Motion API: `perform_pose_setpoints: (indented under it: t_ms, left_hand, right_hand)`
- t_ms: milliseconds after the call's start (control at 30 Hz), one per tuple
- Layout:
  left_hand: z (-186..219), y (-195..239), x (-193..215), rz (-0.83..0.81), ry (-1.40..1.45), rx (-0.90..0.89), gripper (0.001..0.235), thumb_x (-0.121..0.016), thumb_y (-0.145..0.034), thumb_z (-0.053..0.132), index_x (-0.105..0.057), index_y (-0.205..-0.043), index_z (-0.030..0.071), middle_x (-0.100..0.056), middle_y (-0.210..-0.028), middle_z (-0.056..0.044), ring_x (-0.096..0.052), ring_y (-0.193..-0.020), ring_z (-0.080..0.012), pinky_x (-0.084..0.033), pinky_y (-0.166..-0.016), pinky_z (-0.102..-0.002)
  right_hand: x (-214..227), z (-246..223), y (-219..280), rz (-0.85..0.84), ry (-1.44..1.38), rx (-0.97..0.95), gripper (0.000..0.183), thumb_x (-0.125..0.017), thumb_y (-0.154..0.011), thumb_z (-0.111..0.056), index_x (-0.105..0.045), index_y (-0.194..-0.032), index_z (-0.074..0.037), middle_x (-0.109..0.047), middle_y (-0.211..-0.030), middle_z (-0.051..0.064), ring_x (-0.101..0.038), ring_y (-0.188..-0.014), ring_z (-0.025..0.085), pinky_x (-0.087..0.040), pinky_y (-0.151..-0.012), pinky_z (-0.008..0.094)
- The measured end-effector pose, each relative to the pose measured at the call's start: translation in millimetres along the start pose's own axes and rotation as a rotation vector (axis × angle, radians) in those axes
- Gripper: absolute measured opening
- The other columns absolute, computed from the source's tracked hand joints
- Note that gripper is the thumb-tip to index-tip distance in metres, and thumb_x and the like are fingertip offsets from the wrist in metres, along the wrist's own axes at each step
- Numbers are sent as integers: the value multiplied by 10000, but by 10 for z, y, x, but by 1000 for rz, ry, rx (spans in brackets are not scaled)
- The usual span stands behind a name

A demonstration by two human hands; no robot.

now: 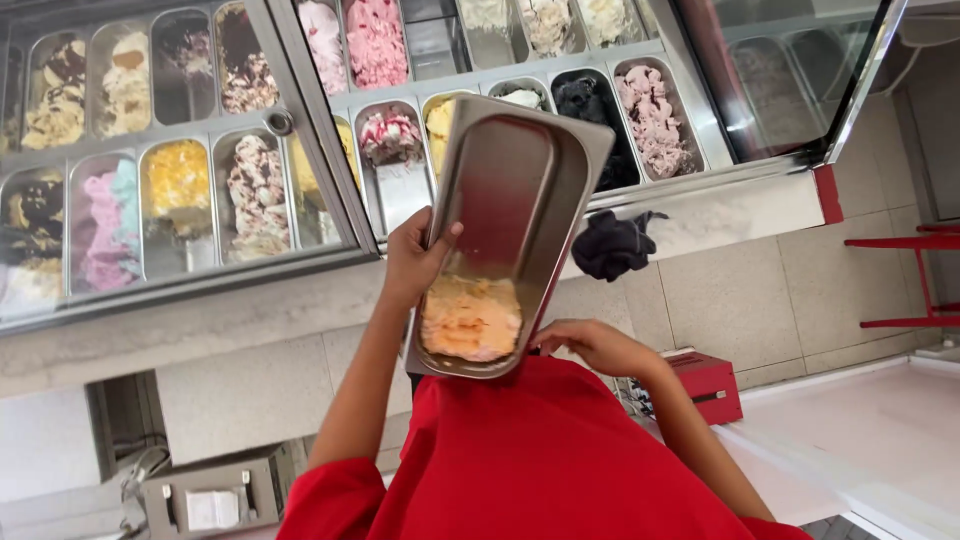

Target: Cleaning and organizing metal ice cream containers within a display freezer unit using a cloth.

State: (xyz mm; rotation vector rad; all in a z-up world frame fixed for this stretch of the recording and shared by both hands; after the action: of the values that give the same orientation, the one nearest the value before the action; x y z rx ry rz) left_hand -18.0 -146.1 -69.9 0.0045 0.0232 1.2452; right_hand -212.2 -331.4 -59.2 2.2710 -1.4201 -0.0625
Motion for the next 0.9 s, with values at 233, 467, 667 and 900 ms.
perform_pose_setpoints:
  t_ms: [233, 467, 667, 900]
  left_hand:
    - [81, -284, -526, -400, -530, -137, 318, -825, -868, 382, -629, -775, 150, -626, -580, -75, -608, -557, -275, -479, -624, -362]
    - [-930, -738, -1310, -1042, -710, -110, 316, -775, -867, 441, -674, -968, 159, -713, -777, -113, -694, -862, -426, -516, -826, -511]
    - [-105, -403, -1207, -585, -968, -284, 634, -804, -757, 654, -595, -1217, 270, -613, -1088, -20, -622, -1074, -304, -502, -948, -520]
    - [-507, 1693, -651, 220, -9, 431, 461, -544, -1089, 327, -502, -667, 146, -443, -591, 24, -406, -620, -108, -385, -605, -284]
  right_hand:
    - [1419, 546, 613, 757, 134, 98, 404, -460, -1055, 1, -442, -1457, -34, -476, -1476, 190, -623, -1049, 349, -480, -821, 395]
    - [1531, 504, -43, 639, 278, 153, 735, -658, -974, -462, -335, -1591, -228, -465, -1346, 150, -579, -1143, 371, -490, -934, 466]
    - [1314, 791, -39, 948, 43, 113, 263, -675, -1029, -318, -663, -1283, -248, -674, -1216, 17, -611, -1190, 186, -427, -1071, 342]
    - [1117, 1093, -112, 986, -266, 65, 390, -507, -1063, -531, -633, -1283, -234, -676, -1208, 3, -573, -1085, 107, -469, -1042, 328]
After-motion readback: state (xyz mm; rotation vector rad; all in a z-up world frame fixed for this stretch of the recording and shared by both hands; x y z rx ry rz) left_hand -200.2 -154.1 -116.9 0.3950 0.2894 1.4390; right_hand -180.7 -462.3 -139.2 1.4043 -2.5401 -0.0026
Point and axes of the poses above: each hand's wrist, its own y-axis away from the middle knuckle, its own x-axis out of the back of the hand, z = x × y, the point moved 7 cm from there along -y, towards the middle knuckle
